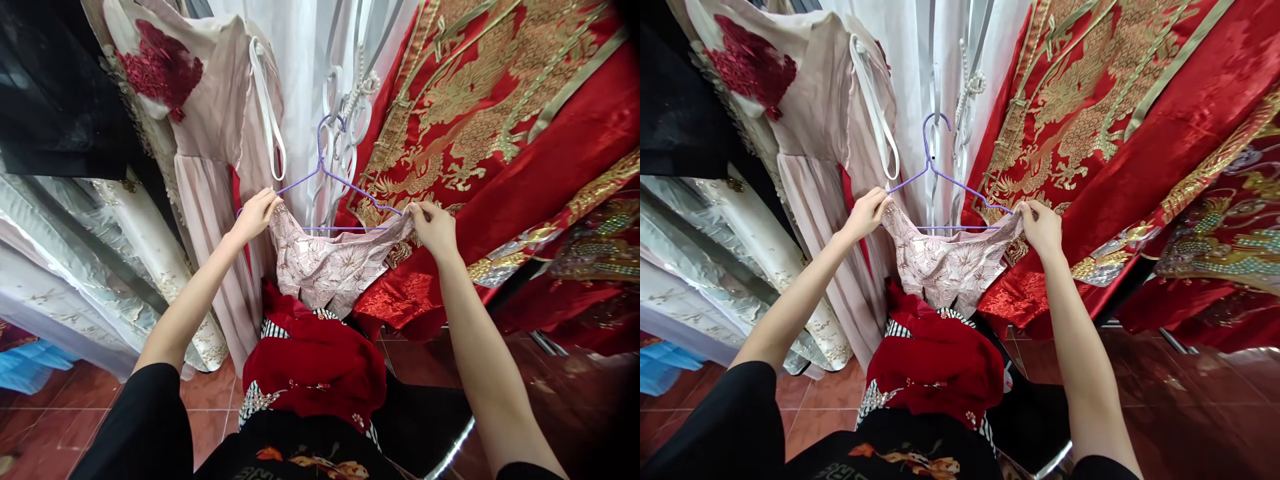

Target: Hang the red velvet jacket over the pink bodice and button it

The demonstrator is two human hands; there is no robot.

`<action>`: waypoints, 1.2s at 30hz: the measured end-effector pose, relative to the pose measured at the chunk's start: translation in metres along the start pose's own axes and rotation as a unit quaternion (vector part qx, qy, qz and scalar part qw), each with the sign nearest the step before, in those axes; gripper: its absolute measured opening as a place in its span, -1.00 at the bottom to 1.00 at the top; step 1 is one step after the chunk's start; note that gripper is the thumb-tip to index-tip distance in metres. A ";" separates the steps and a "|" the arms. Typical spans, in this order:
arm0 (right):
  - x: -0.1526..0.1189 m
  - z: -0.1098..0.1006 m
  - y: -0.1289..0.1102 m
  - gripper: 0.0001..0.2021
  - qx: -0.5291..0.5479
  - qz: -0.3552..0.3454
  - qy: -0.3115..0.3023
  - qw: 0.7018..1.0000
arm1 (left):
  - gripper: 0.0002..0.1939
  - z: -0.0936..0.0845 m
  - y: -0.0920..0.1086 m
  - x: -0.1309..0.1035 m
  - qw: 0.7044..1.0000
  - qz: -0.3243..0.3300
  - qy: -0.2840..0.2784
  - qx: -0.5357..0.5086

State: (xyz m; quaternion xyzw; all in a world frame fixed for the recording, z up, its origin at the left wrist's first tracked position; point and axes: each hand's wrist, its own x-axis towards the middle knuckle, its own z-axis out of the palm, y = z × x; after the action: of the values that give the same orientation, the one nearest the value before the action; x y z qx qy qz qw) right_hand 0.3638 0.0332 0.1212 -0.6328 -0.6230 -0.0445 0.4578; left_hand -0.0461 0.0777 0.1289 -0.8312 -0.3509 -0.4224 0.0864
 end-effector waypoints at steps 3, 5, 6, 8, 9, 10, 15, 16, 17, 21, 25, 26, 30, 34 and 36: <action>0.001 0.002 -0.024 -0.60 0.001 -0.034 -0.011 0.999 | -0.56 -0.001 0.002 0.001 1.000 -0.002 -0.009 -0.005; 0.003 0.005 -0.043 -0.60 -0.011 -0.054 -0.015 0.998 | -0.57 -0.001 0.004 0.000 1.000 0.000 -0.016 -0.013; 0.004 0.007 -0.052 -0.60 -0.015 -0.061 -0.013 0.998 | -0.58 0.000 0.005 0.000 1.000 0.001 -0.017 -0.016; 0.006 0.012 -0.065 -0.59 -0.010 -0.073 -0.011 0.997 | -0.58 0.001 0.006 -0.001 1.000 -0.001 -0.013 -0.020; 0.007 0.015 -0.069 -0.58 -0.003 -0.077 -0.012 0.997 | -0.58 0.002 0.006 -0.001 1.000 -0.004 -0.008 -0.021; 0.008 0.018 -0.071 -0.56 0.002 -0.081 -0.019 0.997 | -0.58 0.003 0.006 -0.002 1.000 -0.007 -0.004 -0.021; 0.007 0.024 -0.062 -0.62 -0.029 -0.118 -0.101 0.987 | -0.55 -0.002 0.004 0.000 1.000 -0.018 -0.017 -0.019; 0.008 0.024 -0.059 -0.64 -0.039 -0.118 -0.100 0.987 | -0.55 -0.004 0.005 0.000 0.999 -0.017 -0.023 -0.023; 0.008 0.025 -0.056 -0.66 -0.046 -0.114 -0.092 0.988 | -0.56 -0.007 0.005 -0.001 0.999 -0.015 -0.025 -0.031; 0.016 0.030 -0.049 -0.68 -0.033 -0.121 -0.065 0.990 | -0.57 -0.015 0.005 -0.021 0.995 -0.057 0.068 -0.051; 0.020 0.041 -0.048 -0.69 0.019 -0.152 -0.049 0.987 | -0.57 -0.023 -0.008 -0.067 0.963 -0.163 0.213 -0.024; 0.020 0.044 -0.048 -0.68 0.026 -0.151 -0.047 0.987 | -0.56 -0.025 -0.013 -0.080 0.955 -0.183 0.233 -0.012; 0.016 0.051 -0.048 -0.66 0.027 -0.141 -0.049 0.988 | -0.51 -0.036 -0.033 -0.119 0.950 -0.214 0.213 0.074; 0.015 0.052 -0.047 -0.66 0.025 -0.138 -0.047 0.989 | -0.44 -0.045 -0.047 -0.131 0.957 -0.205 0.163 0.123; 0.014 0.053 -0.047 -0.66 0.028 -0.136 -0.049 0.989 | -0.44 -0.047 -0.050 -0.132 0.963 -0.201 0.134 0.120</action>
State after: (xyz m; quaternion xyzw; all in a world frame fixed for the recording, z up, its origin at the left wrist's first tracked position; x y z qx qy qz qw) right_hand 0.3010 0.0682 0.1245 -0.5304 -0.7262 -0.0576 0.4336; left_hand -0.1611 0.0264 0.0505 -0.6632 -0.5439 -0.4931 0.1453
